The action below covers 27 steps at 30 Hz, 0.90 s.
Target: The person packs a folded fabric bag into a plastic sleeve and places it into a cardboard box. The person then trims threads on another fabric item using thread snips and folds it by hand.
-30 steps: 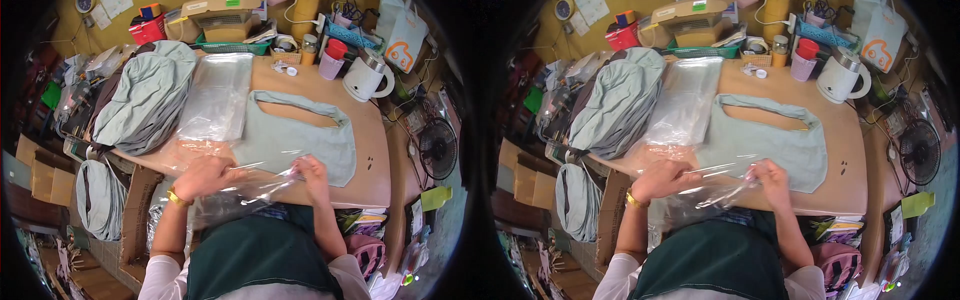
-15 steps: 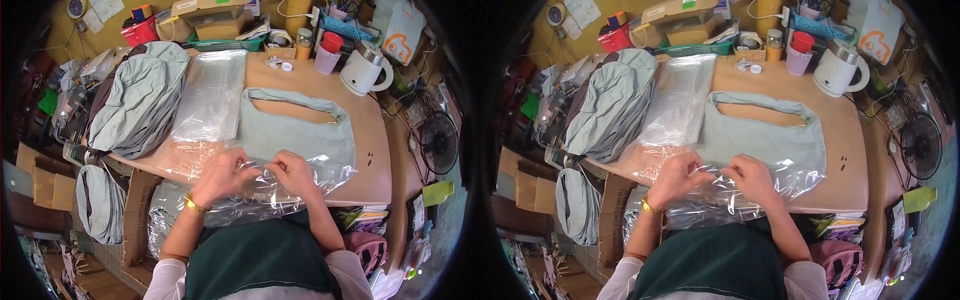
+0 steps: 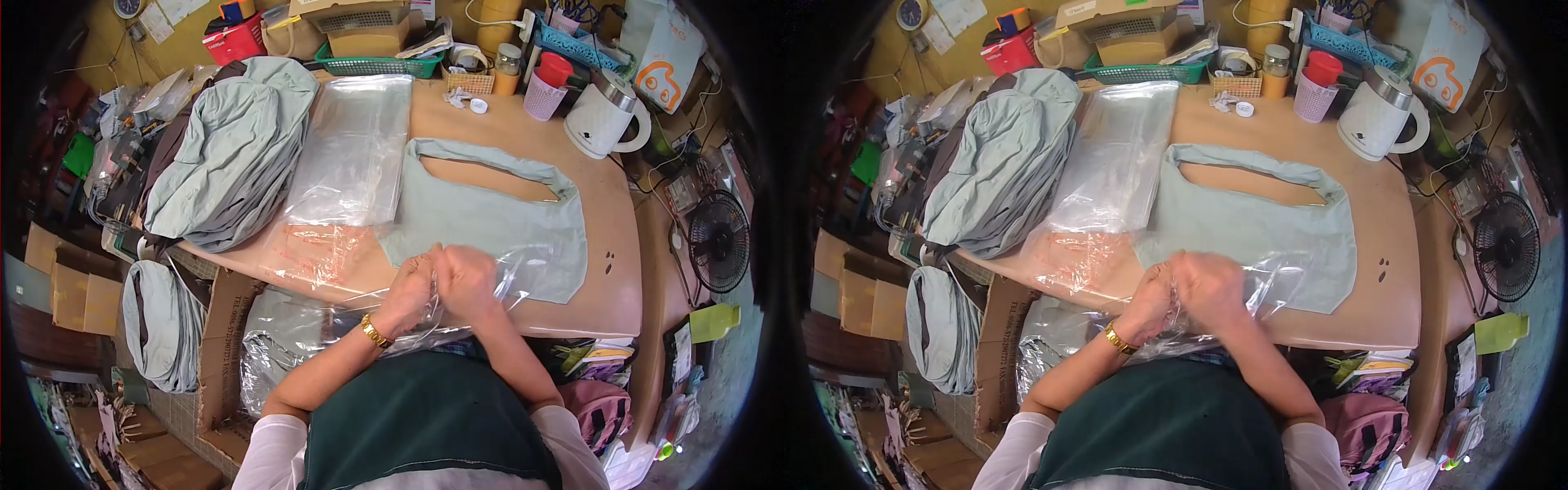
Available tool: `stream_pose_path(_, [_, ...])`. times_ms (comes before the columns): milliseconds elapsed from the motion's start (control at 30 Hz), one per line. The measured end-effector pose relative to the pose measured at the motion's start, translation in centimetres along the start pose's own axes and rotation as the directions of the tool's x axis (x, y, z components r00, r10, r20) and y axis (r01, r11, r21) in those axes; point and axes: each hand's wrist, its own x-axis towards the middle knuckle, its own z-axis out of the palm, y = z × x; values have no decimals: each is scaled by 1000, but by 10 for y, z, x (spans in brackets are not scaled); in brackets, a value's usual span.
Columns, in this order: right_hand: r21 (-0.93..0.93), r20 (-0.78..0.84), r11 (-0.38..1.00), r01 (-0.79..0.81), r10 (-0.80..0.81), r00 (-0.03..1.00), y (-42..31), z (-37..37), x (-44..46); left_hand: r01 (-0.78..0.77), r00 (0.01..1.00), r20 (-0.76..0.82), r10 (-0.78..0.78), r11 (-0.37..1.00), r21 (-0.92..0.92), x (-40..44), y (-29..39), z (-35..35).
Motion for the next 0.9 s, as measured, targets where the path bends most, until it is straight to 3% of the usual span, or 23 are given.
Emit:
stream_pose_path(67, [175,-70,948,267,-259,963,-32,1,-1,-100,991,72,115,977,-187,18,-24,-10])
stream_pose_path(100, [176,-69,948,266,-258,964,-24,3,-1,-99,991,70,114,977,-187,13,-19,-3])
stream_pose_path(167, [201,7,957,210,-215,977,3,6,-5,-86,990,-117,78,994,-61,-2,-5,14])
stream_pose_path(200, [200,5,957,209,-214,977,5,5,-7,-85,990,-115,78,995,-59,-5,-4,6])
stream_pose_path(267, [10,28,1000,23,-23,999,9,3,-8,3,994,110,3,999,-47,-4,-2,-11])
stream_pose_path(300, [10,30,1000,23,-24,999,2,1,-6,30,983,183,-23,999,-39,-1,-4,-14])
stream_pose_path(367, [169,42,963,210,-220,975,-21,-2,-5,-156,987,-53,152,983,-92,6,-17,-4])
stream_pose_path(400, [186,48,965,183,-195,980,-1,4,-9,-156,987,-54,152,983,-92,3,-14,-6])
stream_pose_path(433, [185,45,965,186,-197,979,11,1,-13,-193,967,-163,193,981,16,-2,-6,-11])
stream_pose_path(467, [200,131,971,-129,104,986,22,-4,-14,-219,933,-263,247,967,129,-6,5,-15])
stream_pose_path(500, [190,217,885,-425,384,898,33,-8,-12,-233,931,-258,260,964,132,-7,17,-17])
stream_pose_path(533, [302,311,805,-511,423,851,37,-14,-15,-305,916,-193,350,924,228,-12,26,-19])
stream_pose_path(567, [300,319,800,-519,429,845,35,-16,-17,-367,898,-125,422,875,315,-18,31,-23])
stream_pose_path(633, [480,349,707,-519,390,852,25,-25,-8,-341,905,-135,404,876,341,-20,36,-31])
stream_pose_path(700, [521,313,685,-510,402,860,26,-21,-15,-440,873,-147,465,881,175,-20,37,-33])
stream_pose_path(733, [558,278,662,-500,419,864,25,-20,-17,-440,873,-149,465,881,176,-22,38,-31])
stream_pose_path(800, [499,303,676,-542,450,840,19,-28,-15,-357,912,-209,352,934,17,-25,41,-25])
stream_pose_path(867, [436,322,686,-582,485,813,16,-33,-16,-307,933,-196,302,952,3,-25,38,-28])
stream_pose_path(900, [372,291,775,-511,425,857,16,-33,-17,-257,950,-184,251,966,-10,-24,36,-31])
